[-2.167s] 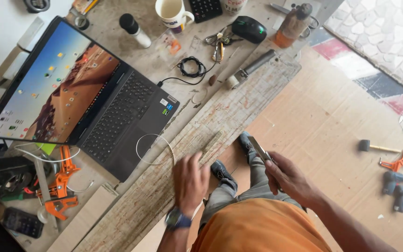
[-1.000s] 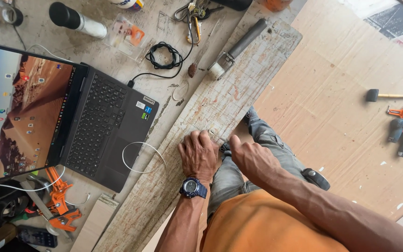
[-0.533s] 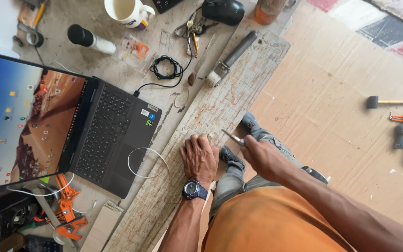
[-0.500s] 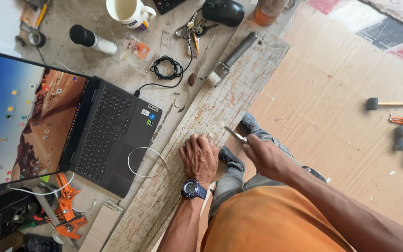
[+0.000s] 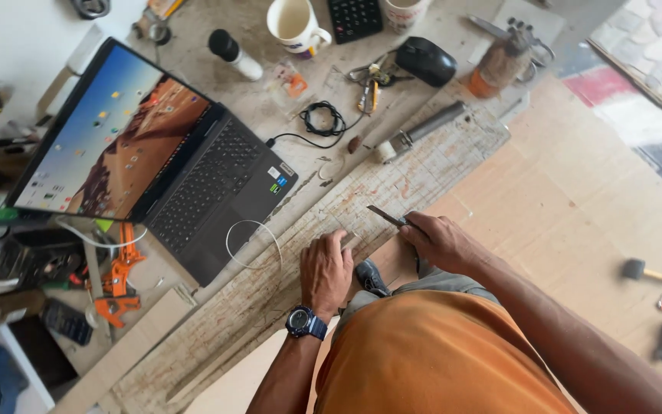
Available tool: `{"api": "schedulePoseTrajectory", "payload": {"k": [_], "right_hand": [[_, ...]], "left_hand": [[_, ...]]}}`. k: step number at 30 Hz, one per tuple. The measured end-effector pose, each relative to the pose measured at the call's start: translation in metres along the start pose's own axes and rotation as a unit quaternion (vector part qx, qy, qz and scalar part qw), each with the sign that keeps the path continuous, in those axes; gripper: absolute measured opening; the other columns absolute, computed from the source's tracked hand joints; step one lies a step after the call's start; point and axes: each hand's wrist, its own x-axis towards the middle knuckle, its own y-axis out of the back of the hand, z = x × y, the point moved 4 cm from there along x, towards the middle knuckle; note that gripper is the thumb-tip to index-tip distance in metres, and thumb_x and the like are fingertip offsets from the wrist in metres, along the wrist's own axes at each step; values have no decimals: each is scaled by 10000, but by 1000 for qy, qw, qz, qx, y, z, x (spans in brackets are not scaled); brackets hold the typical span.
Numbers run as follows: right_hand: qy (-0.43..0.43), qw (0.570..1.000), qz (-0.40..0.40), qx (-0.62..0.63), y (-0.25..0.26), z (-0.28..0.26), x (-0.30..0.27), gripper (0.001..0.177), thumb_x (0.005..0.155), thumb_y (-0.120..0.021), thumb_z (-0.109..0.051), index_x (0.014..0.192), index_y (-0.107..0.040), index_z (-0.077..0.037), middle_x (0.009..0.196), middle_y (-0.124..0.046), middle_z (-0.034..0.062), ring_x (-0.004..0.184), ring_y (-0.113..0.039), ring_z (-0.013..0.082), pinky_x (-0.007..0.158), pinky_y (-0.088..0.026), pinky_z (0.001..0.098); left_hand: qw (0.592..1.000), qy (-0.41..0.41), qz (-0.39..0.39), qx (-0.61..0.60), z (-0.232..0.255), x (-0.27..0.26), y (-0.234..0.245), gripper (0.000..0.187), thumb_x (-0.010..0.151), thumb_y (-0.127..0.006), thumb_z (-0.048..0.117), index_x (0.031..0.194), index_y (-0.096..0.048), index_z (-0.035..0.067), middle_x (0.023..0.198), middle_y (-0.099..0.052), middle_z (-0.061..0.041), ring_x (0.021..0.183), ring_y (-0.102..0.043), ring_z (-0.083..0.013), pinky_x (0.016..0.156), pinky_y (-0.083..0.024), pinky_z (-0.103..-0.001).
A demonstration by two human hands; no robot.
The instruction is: Using a hand scraper to smooth and level the surface of a wooden board on a workbench.
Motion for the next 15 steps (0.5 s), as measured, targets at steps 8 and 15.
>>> {"api": "schedulePoseTrajectory", "payload": {"k": [8,15], "right_hand": [[-3,996,-93,3,26,-30,15,335,1048,-513,-319,830,-622,-89,495,-648,100,403,-684,235,492,-594,358],[35,981,-189,-2,35,-60,19,356,1025,-534,-310,768,-632,-83,455,-646,99,395,-724,249,495,-613,359]], "left_hand": [[976,84,66,-188,23,10,14,501,981,-624,287,1407,-455,85,1135,-623,-133,1030,-674,-338,882,-500,-500],[802,173,103,-563,24,21,23,158,1003,-637,67,1114,-721,-7,855,-740,-132,812,-694,-134,747,-596,-260]]}}
